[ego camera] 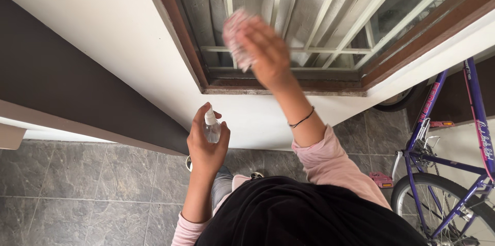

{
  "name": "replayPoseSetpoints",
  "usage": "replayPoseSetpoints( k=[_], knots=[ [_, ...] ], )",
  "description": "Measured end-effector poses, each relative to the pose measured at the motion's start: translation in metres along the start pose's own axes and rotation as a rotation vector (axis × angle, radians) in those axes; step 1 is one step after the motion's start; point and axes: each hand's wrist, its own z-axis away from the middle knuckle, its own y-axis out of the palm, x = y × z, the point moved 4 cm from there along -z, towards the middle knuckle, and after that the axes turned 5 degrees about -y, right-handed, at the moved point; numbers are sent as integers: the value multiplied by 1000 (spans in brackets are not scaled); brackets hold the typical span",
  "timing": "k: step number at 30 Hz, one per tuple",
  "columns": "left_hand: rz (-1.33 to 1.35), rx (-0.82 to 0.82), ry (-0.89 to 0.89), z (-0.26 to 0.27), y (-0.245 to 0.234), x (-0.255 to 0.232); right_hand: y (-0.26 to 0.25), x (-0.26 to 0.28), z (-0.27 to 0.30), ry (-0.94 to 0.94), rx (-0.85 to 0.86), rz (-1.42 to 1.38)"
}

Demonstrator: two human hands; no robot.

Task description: The person sprays a cleaning solution onto a window screen and wipes it with a cloth. They move along the window, repeatedly spraying and wiping different sections of the screen.

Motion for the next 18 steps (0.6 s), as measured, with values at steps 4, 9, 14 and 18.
replayPoseSetpoints(
  k=[4,9,14,18],
  knots=[
    [-2,-1,-41,5,-2,1,13,31,24,-15,282,-108],
    [12,-5,-64,19,-8,-2,4,48,51,188,449,-348],
    [-6,10,-76,26,-14,-4,-70,-1,68,766,-146,-661],
    [-20,31,-47,26,-13,-5,-163,-43,58,527,-416,71]
  ],
)
